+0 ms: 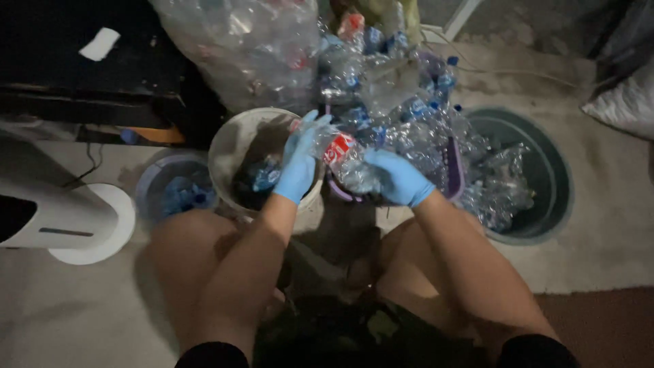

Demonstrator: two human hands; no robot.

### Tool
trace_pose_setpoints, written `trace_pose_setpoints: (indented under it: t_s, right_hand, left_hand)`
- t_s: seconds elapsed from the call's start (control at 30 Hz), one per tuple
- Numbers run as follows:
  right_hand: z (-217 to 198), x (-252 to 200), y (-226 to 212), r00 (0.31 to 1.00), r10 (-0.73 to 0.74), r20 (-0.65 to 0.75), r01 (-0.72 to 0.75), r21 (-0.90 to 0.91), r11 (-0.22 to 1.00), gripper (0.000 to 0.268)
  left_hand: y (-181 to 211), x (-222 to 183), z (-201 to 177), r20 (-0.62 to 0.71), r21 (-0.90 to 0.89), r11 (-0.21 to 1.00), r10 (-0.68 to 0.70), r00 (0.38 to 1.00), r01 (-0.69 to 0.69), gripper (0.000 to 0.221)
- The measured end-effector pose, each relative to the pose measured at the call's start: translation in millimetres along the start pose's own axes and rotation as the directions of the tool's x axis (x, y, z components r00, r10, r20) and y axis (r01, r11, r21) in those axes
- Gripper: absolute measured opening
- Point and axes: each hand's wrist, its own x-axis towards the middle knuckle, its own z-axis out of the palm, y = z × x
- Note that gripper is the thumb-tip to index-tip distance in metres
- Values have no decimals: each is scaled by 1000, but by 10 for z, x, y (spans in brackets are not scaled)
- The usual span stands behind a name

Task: Sorting plastic bottles by removing labels and placing them into separate bins for recycling.

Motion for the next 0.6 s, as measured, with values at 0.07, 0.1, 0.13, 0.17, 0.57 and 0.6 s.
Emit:
trace_pose_setpoints:
  t_s: [0.07, 0.1, 0.13, 0.17, 0.57, 0.6]
  right_hand:
    - [60, 180, 157, 998, 19, 52, -20, 11, 1000, 38]
    - [86, 254, 260, 996, 40, 84, -42, 29, 999, 43]
    - [124, 316, 315, 995, 38, 94, -41, 29, 999, 43]
    - [164, 365, 376, 991, 59, 119, -66, 52, 996, 48]
    - [543, 234, -346, 994, -103, 49, 113, -406, 907, 62]
    - [537, 232, -357, 995, -90, 32, 95, -448, 889, 62]
  left_hand:
    - [290, -13, 331, -8, 77, 996, 34, 999, -34, 36]
    - [418, -36, 488, -9, 154, 987, 47, 999, -46, 22]
    - [503, -51, 598, -10, 158, 986, 57, 998, -55, 22]
    - [584, -68, 712, -27, 147, 988, 41, 999, -36, 22]
    - [742, 454, 1089, -389, 404, 882, -76, 918, 244, 32]
    - [770, 451, 1174, -398, 472, 839, -71, 915, 270, 31]
